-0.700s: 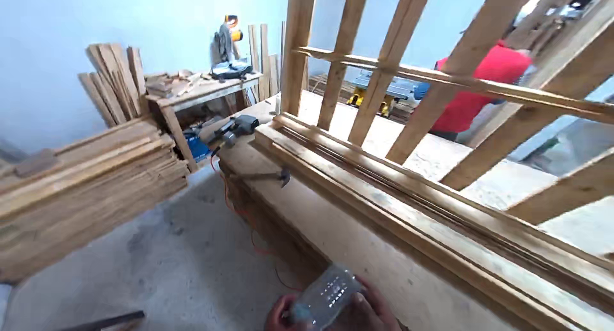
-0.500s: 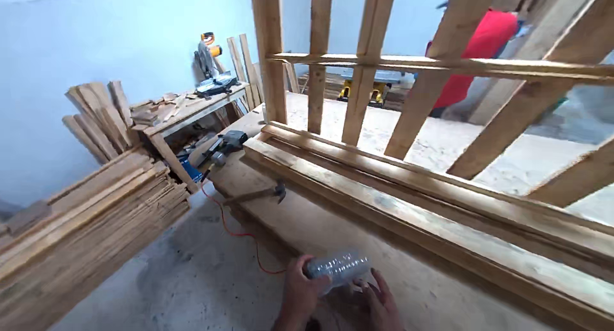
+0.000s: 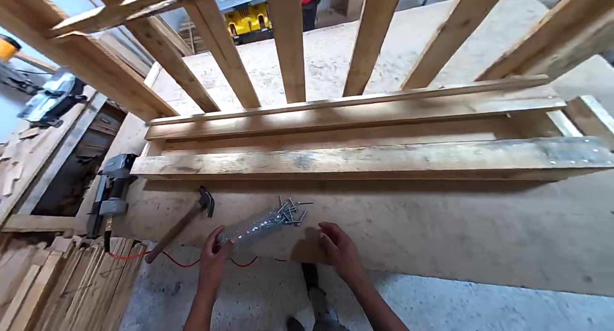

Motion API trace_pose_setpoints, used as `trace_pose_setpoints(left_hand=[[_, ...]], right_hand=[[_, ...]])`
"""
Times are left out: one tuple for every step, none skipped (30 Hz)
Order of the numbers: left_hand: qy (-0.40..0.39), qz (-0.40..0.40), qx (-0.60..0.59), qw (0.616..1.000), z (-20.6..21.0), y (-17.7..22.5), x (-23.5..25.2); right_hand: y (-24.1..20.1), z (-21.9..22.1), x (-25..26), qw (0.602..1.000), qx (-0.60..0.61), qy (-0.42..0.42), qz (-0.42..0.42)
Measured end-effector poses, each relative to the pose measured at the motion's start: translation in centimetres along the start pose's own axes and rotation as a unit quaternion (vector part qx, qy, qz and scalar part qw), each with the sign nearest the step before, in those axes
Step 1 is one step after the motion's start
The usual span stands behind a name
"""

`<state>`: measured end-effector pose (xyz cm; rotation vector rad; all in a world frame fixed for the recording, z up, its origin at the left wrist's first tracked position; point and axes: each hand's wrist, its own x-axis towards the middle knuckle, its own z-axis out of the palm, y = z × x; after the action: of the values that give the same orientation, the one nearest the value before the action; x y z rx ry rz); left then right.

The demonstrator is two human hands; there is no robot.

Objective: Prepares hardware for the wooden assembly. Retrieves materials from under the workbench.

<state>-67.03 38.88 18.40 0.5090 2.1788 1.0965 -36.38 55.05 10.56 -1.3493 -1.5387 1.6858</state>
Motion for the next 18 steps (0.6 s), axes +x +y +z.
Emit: trace_pose_setpoints(left_hand=[[0.003, -0.014, -0.013, 1.000, -0.2, -0.5, 0.6], [0.009, -0.030, -0.028, 0.999, -0.3, -1.0, 1.0], [0.017, -0.043, -0.041, 0.998, -0.4, -1.4, 1.5], [0.024, -0.052, -0.045, 0.997, -0.4, -1.6, 2.1], [0.032, -0.056, -0.039, 0.997, -0.4, -1.6, 2.6], [0.035, -0.057, -0.025, 0.997, -0.5, -1.7, 3.0], [0.037, -0.056, -0.012, 0.998, -0.5, -1.7, 3.3], [0.035, -0.055, 0.000, 0.998, -0.6, -1.6, 3.6], [0.033, -0.052, 0.009, 0.998, -0.6, -1.7, 3.9], [0.031, -0.048, 0.014, 0.998, -0.7, -1.7, 4.1], [0.031, -0.039, 0.019, 0.999, -1.0, -1.7, 4.3], [0.029, -0.027, 0.025, 0.999, -1.3, -1.7, 4.3], [0.028, -0.013, 0.036, 0.999, -1.7, -1.5, 4.2], [0.028, 0.004, 0.047, 0.998, -2.0, -1.4, 4.1], [0.030, 0.024, 0.057, 0.998, -2.3, -1.1, 4.1], [0.034, 0.051, 0.070, 0.996, -2.6, -0.8, 4.0], [0.042, 0.084, 0.086, 0.992, -3.0, -0.6, 4.0], [0.045, 0.119, 0.102, 0.987, -3.3, -0.3, 4.0]], right_hand=[[-0.3, -0.1, 0.6, 0.999, -0.043, 0.017, -0.015], [-0.7, -0.2, 1.3, 0.996, -0.083, 0.032, -0.028], [-1.1, -0.2, 2.1, 0.990, -0.125, 0.044, -0.041], [-1.4, -0.1, 3.1, 0.983, -0.165, 0.054, -0.058], [-1.7, 0.0, 4.2, 0.976, -0.201, 0.055, -0.067], [-2.0, 0.2, 5.2, 0.968, -0.236, 0.049, -0.068], [-2.3, 0.5, 6.2, 0.959, -0.271, 0.039, -0.067], [-2.8, 0.8, 7.0, 0.949, -0.309, 0.028, -0.062], [-3.1, 1.2, 7.9, 0.936, -0.345, 0.019, -0.058], [-3.4, 1.6, 8.7, 0.925, -0.374, 0.016, -0.058], [-3.5, 2.0, 9.4, 0.917, -0.394, 0.018, -0.060], [-3.6, 2.4, 9.8, 0.912, -0.405, 0.018, -0.062], [-3.8, 2.6, 10.0, 0.911, -0.409, 0.015, -0.055], [-4.1, 2.6, 10.0, 0.913, -0.406, 0.009, -0.041], [-4.5, 2.3, 9.9, 0.921, -0.389, 0.005, -0.021], [-4.7, 1.8, 9.6, 0.937, -0.350, 0.003, -0.003], [-4.4, 1.2, 9.0, 0.961, -0.275, 0.007, 0.005], [-3.9, 0.6, 7.9, 0.985, -0.170, 0.017, 0.005]])
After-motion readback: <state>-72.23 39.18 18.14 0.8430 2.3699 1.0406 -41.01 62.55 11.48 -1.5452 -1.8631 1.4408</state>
